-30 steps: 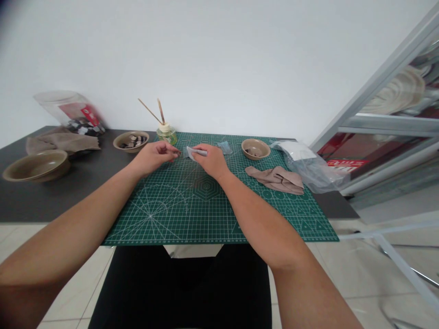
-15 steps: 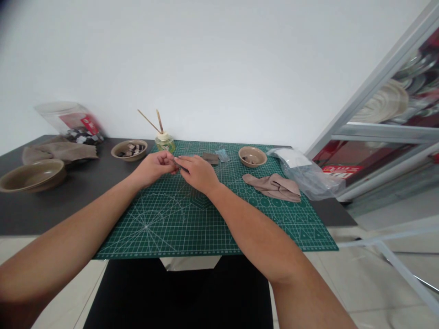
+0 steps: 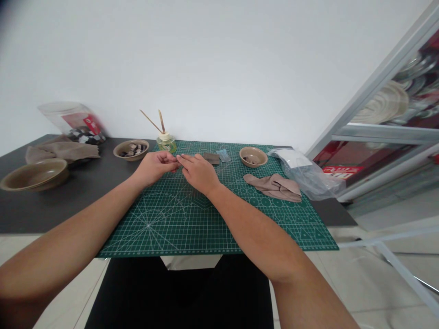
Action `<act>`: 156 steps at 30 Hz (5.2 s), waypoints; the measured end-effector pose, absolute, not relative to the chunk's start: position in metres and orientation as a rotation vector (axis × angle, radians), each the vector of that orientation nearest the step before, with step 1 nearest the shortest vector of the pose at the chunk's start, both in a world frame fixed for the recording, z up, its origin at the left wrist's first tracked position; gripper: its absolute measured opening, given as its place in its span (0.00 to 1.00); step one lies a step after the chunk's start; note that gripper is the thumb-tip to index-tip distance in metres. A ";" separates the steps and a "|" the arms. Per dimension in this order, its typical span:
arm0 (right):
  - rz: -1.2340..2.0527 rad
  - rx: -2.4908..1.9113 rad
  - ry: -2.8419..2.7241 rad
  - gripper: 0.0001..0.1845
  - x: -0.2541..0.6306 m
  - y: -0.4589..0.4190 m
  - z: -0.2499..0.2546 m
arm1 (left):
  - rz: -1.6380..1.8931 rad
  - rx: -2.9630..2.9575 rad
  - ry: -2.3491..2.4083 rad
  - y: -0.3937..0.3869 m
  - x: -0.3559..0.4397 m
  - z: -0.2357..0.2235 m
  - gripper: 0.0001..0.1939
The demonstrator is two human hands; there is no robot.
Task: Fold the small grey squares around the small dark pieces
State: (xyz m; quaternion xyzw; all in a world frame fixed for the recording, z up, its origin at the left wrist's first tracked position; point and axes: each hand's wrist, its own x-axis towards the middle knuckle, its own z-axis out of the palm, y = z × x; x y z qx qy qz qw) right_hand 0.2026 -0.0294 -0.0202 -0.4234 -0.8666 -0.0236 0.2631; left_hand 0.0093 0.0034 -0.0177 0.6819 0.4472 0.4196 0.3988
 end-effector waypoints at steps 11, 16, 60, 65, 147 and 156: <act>-0.028 -1.183 -2.335 0.28 0.200 -0.033 -0.016 | 1.148 1.700 1.104 0.000 0.014 -0.016 0.14; -0.059 -1.215 -2.358 0.29 0.200 -0.034 -0.016 | 1.146 1.667 1.079 0.001 0.015 -0.017 0.15; -0.009 -1.375 -2.178 0.23 0.195 -0.044 -0.012 | 1.118 1.604 0.897 -0.004 0.017 -0.013 0.16; -0.050 -1.404 -2.242 0.20 0.192 -0.046 -0.008 | 1.109 1.708 0.954 -0.002 0.017 -0.014 0.13; 0.346 -1.028 -1.968 0.10 0.213 -0.025 -0.018 | 0.965 1.354 0.715 -0.002 0.014 -0.015 0.18; 0.342 -1.048 -1.920 0.09 0.216 -0.024 -0.020 | 0.996 1.312 0.722 0.000 0.012 -0.016 0.20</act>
